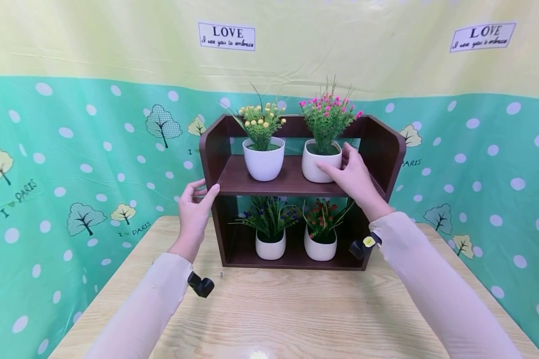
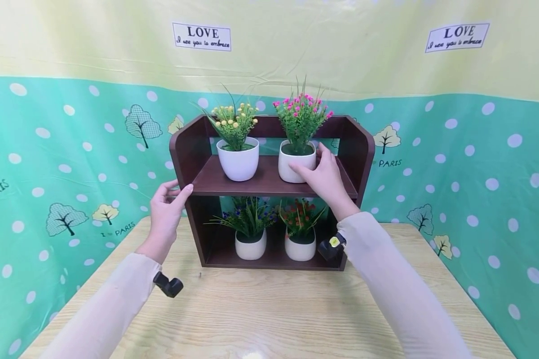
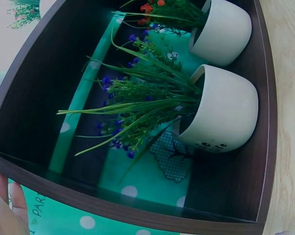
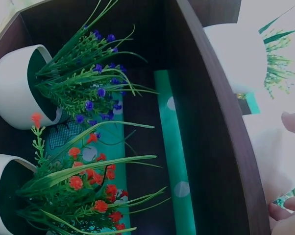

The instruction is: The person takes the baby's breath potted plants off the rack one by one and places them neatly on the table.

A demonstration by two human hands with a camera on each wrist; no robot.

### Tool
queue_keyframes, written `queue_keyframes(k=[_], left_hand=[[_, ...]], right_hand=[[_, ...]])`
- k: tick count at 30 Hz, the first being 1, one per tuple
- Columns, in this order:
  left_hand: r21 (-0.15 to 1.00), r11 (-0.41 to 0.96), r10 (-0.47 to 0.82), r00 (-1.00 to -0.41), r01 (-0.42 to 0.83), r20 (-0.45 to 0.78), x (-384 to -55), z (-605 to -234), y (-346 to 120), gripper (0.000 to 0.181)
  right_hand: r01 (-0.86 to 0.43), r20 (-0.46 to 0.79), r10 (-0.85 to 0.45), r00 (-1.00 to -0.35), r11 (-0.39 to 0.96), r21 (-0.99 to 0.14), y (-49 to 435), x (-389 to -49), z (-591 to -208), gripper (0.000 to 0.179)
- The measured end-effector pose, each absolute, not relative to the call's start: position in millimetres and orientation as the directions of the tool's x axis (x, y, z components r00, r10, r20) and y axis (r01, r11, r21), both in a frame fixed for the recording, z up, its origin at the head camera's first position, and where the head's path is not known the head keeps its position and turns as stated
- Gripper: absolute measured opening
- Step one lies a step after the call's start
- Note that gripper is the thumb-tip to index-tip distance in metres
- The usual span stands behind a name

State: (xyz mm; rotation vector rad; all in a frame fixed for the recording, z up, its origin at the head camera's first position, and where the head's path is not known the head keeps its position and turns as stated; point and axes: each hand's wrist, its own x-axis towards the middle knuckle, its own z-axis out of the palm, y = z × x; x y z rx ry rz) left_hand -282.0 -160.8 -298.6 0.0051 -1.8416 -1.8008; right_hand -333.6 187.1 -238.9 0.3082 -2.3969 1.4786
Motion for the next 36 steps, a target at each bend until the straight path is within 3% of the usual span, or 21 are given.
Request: queue_keyframes(k=[9, 19, 36], left_hand=[[0.916, 0.095, -0.391, -0.832, 0.389, 0.394, -306, -319, -171, 0.046], [0.91, 0.111, -0.393, -0.824, 0.399, 0.409, -308, -322, -172, 0.047], [0.914, 0.121, -0.385, -0.831, 0.387, 0.402, -307, -323, -173, 0.048]], right_hand=[[-0.254, 0.268, -0.043, -0.962, 0.487, -0.835, 188, -347, -234, 0.124], [-0.204, 0.189, -0.08, -0.979, 0.482, -0.852, 189, -358, -229, 0.124], [-0.248, 0.238, -0.082, -0.968, 0.468, -0.848, 188, -355, -235, 0.117]])
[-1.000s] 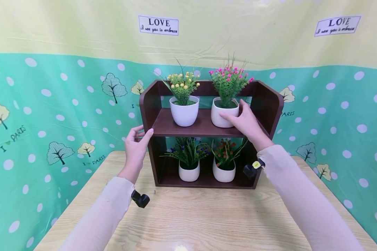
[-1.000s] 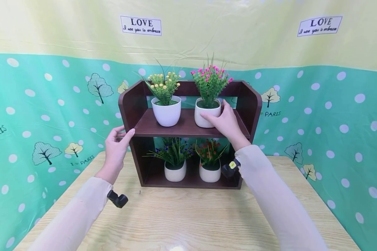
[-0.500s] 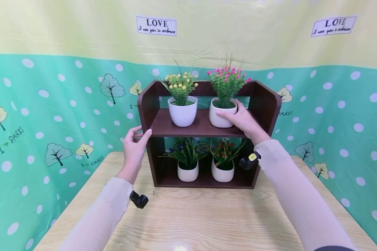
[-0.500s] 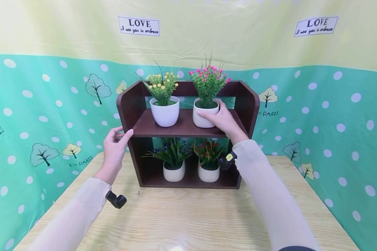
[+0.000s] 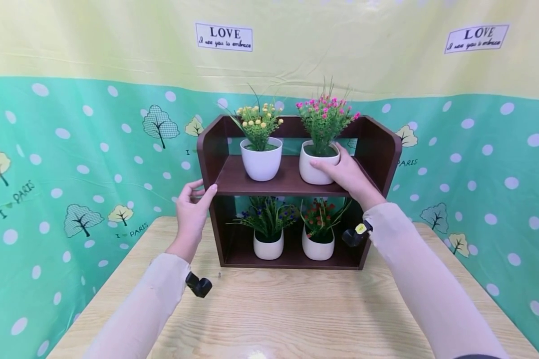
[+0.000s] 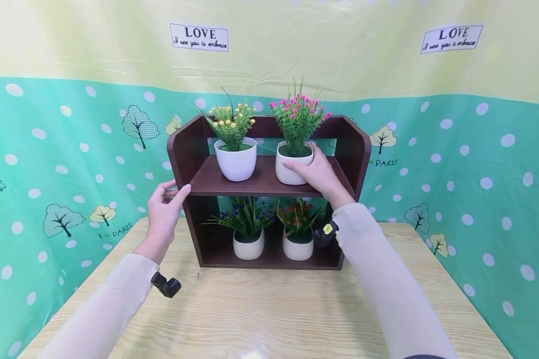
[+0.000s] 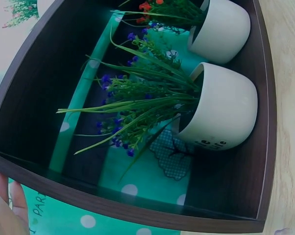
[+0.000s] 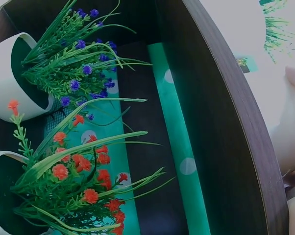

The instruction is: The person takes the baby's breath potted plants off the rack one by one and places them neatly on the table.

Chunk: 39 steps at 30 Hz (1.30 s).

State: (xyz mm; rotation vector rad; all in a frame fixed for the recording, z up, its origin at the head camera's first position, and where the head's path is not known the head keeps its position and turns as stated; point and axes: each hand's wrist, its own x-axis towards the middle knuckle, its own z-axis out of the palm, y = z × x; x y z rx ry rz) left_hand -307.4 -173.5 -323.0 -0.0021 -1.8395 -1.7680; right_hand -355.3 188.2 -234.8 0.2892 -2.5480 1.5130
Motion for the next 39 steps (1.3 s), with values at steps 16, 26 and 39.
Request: queue_keyframes(k=[16, 26, 39], left_hand=[[0.909, 0.109, -0.399, -0.82, 0.402, 0.41, -305, -321, -172, 0.045], [0.91, 0.115, -0.391, -0.824, 0.399, 0.411, -307, -322, -171, 0.046], [0.911, 0.113, -0.39, -0.826, 0.397, 0.408, -305, -321, -171, 0.047]], right_hand=[[-0.255, 0.245, -0.089, -0.966, 0.503, -0.825, 188, -350, -233, 0.119], [-0.261, 0.235, -0.116, -0.965, 0.499, -0.826, 193, -338, -233, 0.118], [-0.271, 0.246, -0.117, -0.962, 0.512, -0.815, 204, -311, -235, 0.116]])
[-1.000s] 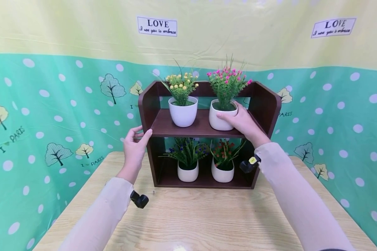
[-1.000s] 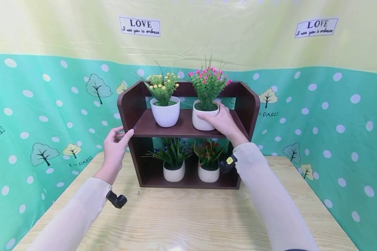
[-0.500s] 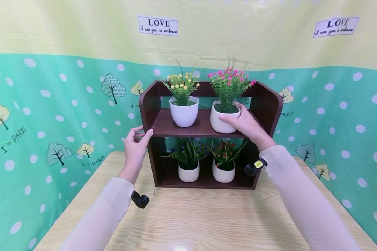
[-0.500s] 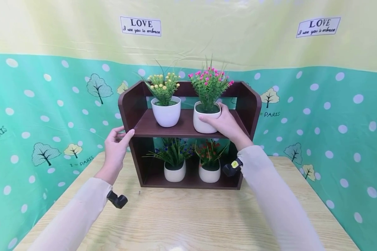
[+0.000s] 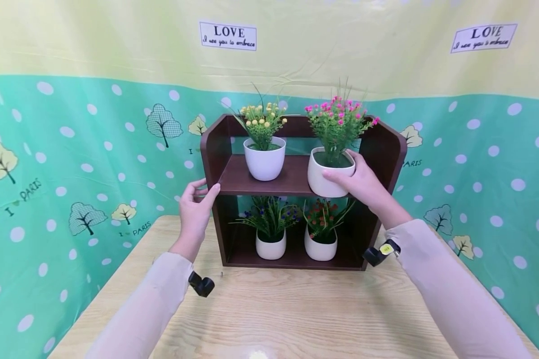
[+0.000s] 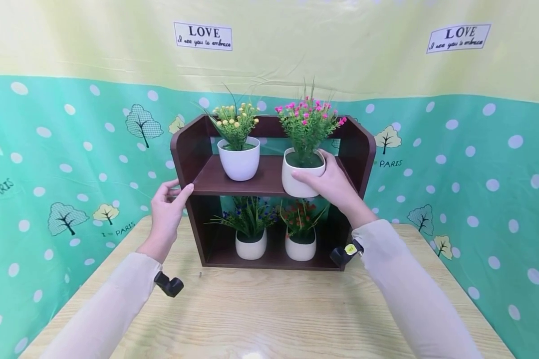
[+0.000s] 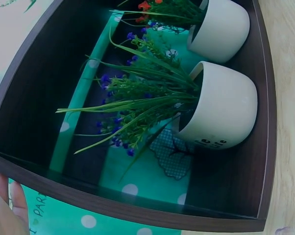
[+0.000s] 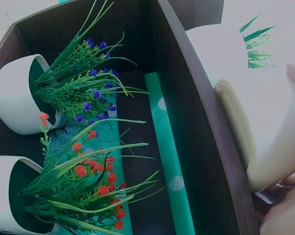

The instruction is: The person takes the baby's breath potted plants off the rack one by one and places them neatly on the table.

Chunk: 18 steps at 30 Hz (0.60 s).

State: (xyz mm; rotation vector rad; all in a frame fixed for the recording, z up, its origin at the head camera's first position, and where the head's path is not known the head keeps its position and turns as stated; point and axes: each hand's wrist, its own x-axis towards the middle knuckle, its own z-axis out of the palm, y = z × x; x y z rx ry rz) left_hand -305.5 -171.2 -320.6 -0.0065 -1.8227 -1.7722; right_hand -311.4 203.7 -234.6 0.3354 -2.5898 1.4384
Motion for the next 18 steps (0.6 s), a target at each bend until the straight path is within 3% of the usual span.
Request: queue_keyframes(k=[18], left_hand=[[0.912, 0.129, -0.387, -0.827, 0.39, 0.408, -306, -320, -171, 0.047]], right_hand=[[-0.311, 0.294, -0.12, -0.948, 0.539, -0.783, 231, -262, -235, 0.104]])
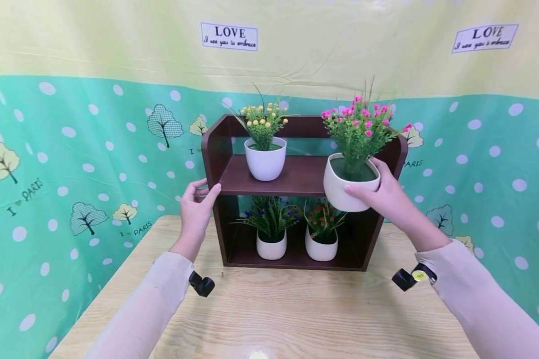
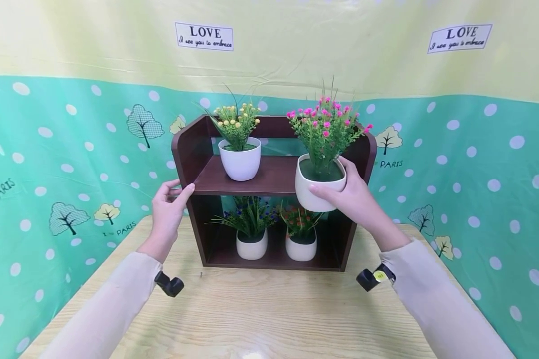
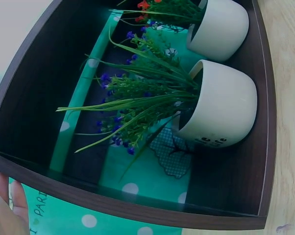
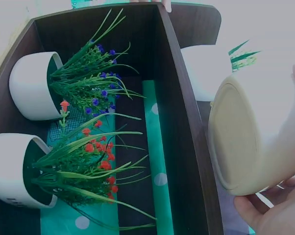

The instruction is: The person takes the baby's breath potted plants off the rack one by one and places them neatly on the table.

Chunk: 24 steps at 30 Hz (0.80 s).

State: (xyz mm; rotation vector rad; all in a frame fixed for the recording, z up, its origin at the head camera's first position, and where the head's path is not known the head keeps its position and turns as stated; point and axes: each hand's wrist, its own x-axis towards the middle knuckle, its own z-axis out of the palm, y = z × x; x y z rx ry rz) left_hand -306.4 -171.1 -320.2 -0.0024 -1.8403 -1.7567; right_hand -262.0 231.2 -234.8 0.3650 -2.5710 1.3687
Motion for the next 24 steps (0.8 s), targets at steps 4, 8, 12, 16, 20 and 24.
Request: queue_keyframes(k=[4, 8, 12, 16, 20, 24], left_hand=[[0.913, 0.127, -0.376, -0.833, 0.388, 0.406, -305, -319, -171, 0.048], [0.915, 0.129, -0.374, -0.836, 0.381, 0.401, -305, -319, -172, 0.048], [0.916, 0.134, -0.371, -0.838, 0.379, 0.401, -304, -318, -173, 0.049], [0.914, 0.146, -0.37, -0.836, 0.378, 0.405, -304, -318, -173, 0.049], [0.913, 0.154, -0.374, -0.834, 0.377, 0.407, -305, -319, -174, 0.049], [0.916, 0.148, -0.367, -0.84, 0.372, 0.4, -304, -319, -174, 0.05]], right_hand=[[-0.325, 0.304, -0.129, -0.944, 0.537, -0.779, 240, -251, -239, 0.1], [-0.305, 0.278, -0.134, -0.951, 0.552, -0.776, 250, -239, -245, 0.102], [-0.28, 0.266, -0.115, -0.957, 0.607, -0.744, 262, -227, -251, 0.105], [-0.297, 0.29, -0.12, -0.949, 0.642, -0.707, 274, -219, -258, 0.103], [-0.324, 0.312, -0.139, -0.94, 0.655, -0.683, 283, -216, -265, 0.098], [-0.347, 0.329, -0.16, -0.931, 0.671, -0.656, 292, -213, -273, 0.093]])
